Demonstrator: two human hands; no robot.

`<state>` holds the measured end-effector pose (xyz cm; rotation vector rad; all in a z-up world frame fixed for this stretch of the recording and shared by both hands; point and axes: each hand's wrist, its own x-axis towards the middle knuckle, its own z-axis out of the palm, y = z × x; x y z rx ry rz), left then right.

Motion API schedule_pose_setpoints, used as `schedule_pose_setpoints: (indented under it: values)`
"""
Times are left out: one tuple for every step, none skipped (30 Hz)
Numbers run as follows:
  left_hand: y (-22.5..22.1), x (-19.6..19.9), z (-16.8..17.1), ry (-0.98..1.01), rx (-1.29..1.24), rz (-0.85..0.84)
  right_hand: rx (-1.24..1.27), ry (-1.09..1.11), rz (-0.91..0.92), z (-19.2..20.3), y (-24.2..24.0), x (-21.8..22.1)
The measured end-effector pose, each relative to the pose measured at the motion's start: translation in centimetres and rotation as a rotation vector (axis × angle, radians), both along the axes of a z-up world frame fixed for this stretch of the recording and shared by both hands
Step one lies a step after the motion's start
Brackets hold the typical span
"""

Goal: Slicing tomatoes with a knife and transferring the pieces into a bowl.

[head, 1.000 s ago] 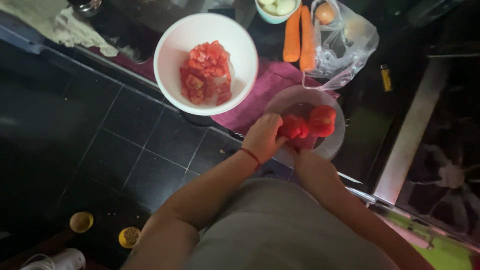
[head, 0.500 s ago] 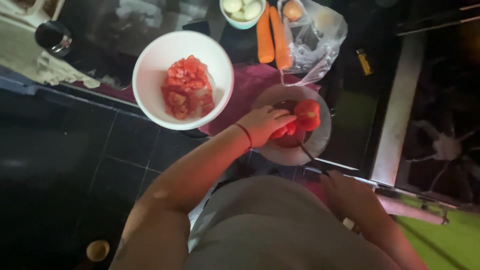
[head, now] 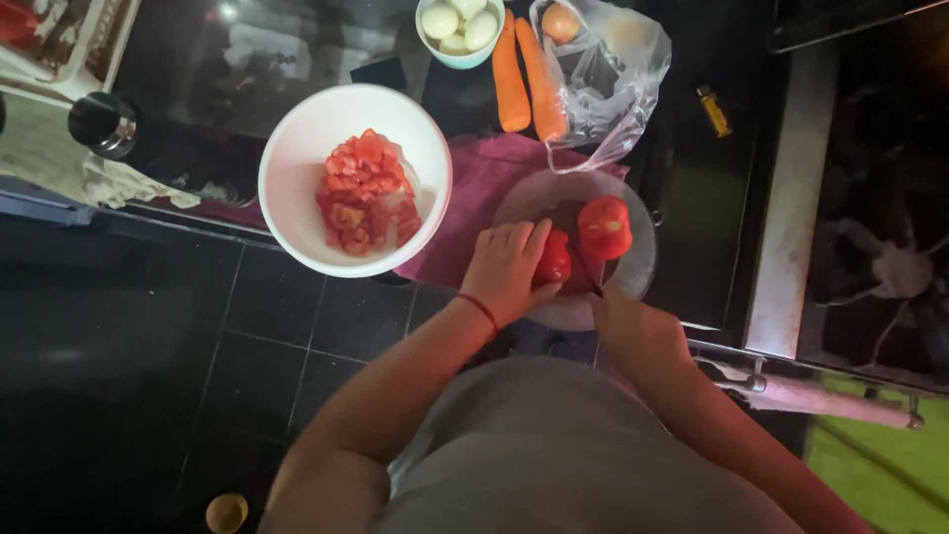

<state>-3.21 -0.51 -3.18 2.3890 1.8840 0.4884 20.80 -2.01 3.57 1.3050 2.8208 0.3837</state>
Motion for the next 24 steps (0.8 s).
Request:
schedule_pose_setpoints:
  values:
    - [-0.1,0.2,-0.3,-0.005,0.059,0.031,-0.092,-0.019,-0.067,-0.6,0.0,-0.3]
    - [-0.3,0.4,-0.6,-0.011,0.117,0.062,-0.184,-0.039,-0.134,-1.1,0.0,-0.5]
    - [-0.3,0.5,-0.8,-0.011,0.115,0.061,-0.186,-0.04,-0.135,-0.7,0.2,-1.0]
    - [-0.3,0.7,-1.0,-0.019,0.142,0.087,-0.387,-0.07,-0.212,-0.3,0.4,-1.4]
    - [-0.4,0.9,-1.2,-0.026,0.169,0.112,-0.587,-0.1,-0.292,0.1,0.6,-1.8]
    - [-0.4,0.9,-1.2,-0.029,0.167,0.114,-0.589,-0.104,-0.291,0.4,0.4,-1.8]
    - [-0.4,1.0,-1.3,-0.043,0.217,0.117,-0.563,-0.083,-0.314,0.7,0.3,-1.7]
    - [-0.4,0.9,-1.3,-0.056,0.268,0.123,-0.536,-0.062,-0.334,1.0,0.1,-1.8]
    - [-0.6,0.9,-1.2,-0.057,0.266,0.127,-0.537,-0.065,-0.331,-0.3,0.2,-1.0]
    - [-0.7,0.9,-1.1,-0.075,0.278,0.132,-0.401,-0.014,-0.299,-1.6,0.4,-0.3]
    - [-0.9,0.9,-1.0,-0.093,0.289,0.138,-0.265,0.036,-0.266,-2.9,0.6,0.5]
    - [-0.9,0.8,-1.3,-0.093,0.289,0.14,-0.265,0.035,-0.264,-2.8,0.4,0.2]
    - [-0.9,0.8,-1.5,-0.085,0.278,0.146,-0.156,0.073,-0.271,-2.7,0.3,0.0]
    - [-1.1,0.8,-1.8,-0.076,0.267,0.151,-0.049,0.111,-0.278,-2.6,0.0,-0.2]
    - [-1.1,1.0,-2.1,-0.076,0.265,0.153,-0.05,0.11,-0.277,-2.1,-0.3,-0.4]
    - [-1.0,1.2,-2.4,-0.062,0.268,0.169,-0.073,0.124,-0.255,-1.6,-0.5,-0.6]
    - [-0.9,1.3,-2.7,-0.048,0.271,0.185,-0.097,0.138,-0.233,-1.1,-0.7,-0.8]
    - [-1.1,1.4,-2.3,-0.049,0.274,0.187,-0.095,0.137,-0.231,-0.5,-0.5,-0.9]
    - [-1.2,1.5,-1.9,-0.008,0.271,0.202,-0.179,0.152,-0.243,0.1,-0.4,-1.1]
    - [-1.5,1.6,-1.5,0.033,0.267,0.219,-0.266,0.165,-0.254,0.7,-0.3,-1.2]
    - [-1.4,1.7,-1.8,0.032,0.266,0.222,-0.266,0.164,-0.251,0.3,-0.2,-1.2]
    - [-1.3,1.9,-2.0,0.029,0.264,0.224,-0.306,0.111,-0.253,-0.1,0.1,-1.1]
    - [-1.2,2.0,-2.3,0.026,0.262,0.226,-0.346,0.057,-0.255,-0.5,0.3,-1.0]
    - [-1.1,2.1,-2.5,0.025,0.262,0.229,-0.345,0.054,-0.252,0.0,0.2,-1.6]
